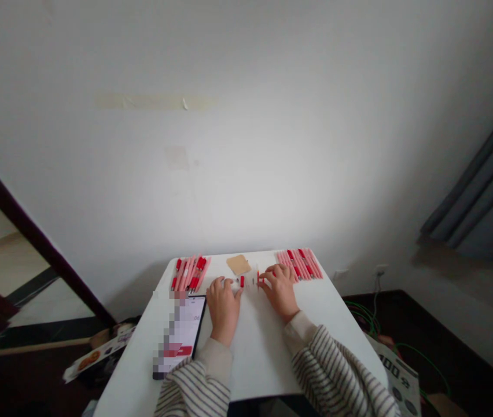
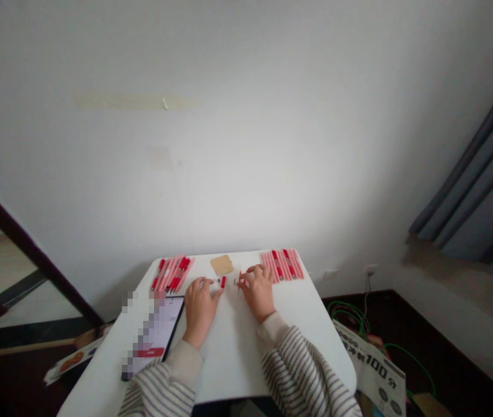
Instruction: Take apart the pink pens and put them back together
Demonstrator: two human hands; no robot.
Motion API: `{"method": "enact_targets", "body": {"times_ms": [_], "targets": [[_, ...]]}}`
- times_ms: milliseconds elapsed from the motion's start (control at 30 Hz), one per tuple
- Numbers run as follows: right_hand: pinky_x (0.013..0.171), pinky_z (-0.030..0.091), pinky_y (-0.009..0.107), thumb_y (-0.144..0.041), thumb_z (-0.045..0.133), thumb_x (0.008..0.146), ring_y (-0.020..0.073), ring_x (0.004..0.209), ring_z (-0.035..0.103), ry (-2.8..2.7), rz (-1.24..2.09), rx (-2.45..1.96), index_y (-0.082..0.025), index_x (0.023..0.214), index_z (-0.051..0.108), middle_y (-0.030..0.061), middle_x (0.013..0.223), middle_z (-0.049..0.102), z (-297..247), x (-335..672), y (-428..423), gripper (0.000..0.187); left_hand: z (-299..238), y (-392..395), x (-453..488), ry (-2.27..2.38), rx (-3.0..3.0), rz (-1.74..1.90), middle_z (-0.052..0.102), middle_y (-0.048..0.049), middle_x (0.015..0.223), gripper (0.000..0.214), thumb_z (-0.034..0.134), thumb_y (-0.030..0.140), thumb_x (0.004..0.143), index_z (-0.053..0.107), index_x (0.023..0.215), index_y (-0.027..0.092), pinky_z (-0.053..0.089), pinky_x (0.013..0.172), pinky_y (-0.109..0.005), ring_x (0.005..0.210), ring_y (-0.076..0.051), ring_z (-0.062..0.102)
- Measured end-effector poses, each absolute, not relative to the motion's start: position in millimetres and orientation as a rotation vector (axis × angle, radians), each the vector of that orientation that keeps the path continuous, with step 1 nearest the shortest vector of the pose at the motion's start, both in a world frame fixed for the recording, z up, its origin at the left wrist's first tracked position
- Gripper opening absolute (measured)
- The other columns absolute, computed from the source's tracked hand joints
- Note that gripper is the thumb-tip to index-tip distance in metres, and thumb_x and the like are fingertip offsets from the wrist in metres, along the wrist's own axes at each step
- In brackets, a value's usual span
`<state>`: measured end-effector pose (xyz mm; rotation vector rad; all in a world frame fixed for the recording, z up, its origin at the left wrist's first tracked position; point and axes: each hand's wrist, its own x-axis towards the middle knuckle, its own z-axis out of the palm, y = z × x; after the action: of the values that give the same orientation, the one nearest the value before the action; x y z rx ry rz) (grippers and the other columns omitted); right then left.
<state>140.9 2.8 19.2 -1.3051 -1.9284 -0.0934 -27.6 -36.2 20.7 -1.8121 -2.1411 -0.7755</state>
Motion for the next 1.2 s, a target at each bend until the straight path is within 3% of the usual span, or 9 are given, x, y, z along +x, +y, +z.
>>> {"method": "enact_targets", "body": {"times_ms": [167,333,967,1200], "targets": [[0.101,0.027,0.046,-0.027,0.06,0.085,0.0253,0.109,0.044,-1.94,-0.208,-1.376,-0.026,0.11,0.064,0.0056,0.108,0.061,14.4,164.5,11.6,0.025,8.8,-36.1,-36.2,-2.077,-1.844,-0.698,0.058,-0.0134,0.118,0.039,0.053,0.038,0.085,0.053,0.116,0.014,0.041,0.093,-0.038,0.11,-0.024,0.051],[0.097,0.031,0.042,-0.029,0.06,0.083,0.0257,0.109,0.044,-1.988,-0.241,-1.414,-0.024,0.115,0.061,0.0066,0.109,0.061,6.0,182.3,13.4,0.033,2.7,-36.2,-40.9,-2.068,-1.851,-0.59,0.057,-0.0136,0.12,0.036,0.046,0.04,0.088,0.058,0.112,0.016,0.039,0.095,-0.04,0.112,-0.026,0.05],[0.096,0.029,0.039,-0.027,0.057,0.086,0.0229,0.104,0.046,-1.915,-0.106,-1.443,-0.025,0.103,0.067,0.005,0.104,0.063,2.1,179.1,11.9,0.02,4.5,-36.1,-37.8,-2.114,-1.844,-0.594,0.056,-0.012,0.119,0.034,0.046,0.038,0.087,0.059,0.112,0.018,0.037,0.092,-0.04,0.111,-0.026,0.048],[0.103,0.022,0.047,-0.026,0.06,0.084,0.0225,0.106,0.047,-2.05,-0.114,-1.374,-0.028,0.099,0.067,0.0036,0.103,0.064,12.3,155.1,5.8,0.017,7.2,-37.2,-33.1,-2.104,-1.828,-0.587,0.056,-0.0123,0.12,0.035,0.046,0.039,0.087,0.058,0.113,0.017,0.037,0.093,-0.04,0.111,-0.026,0.048]]}}
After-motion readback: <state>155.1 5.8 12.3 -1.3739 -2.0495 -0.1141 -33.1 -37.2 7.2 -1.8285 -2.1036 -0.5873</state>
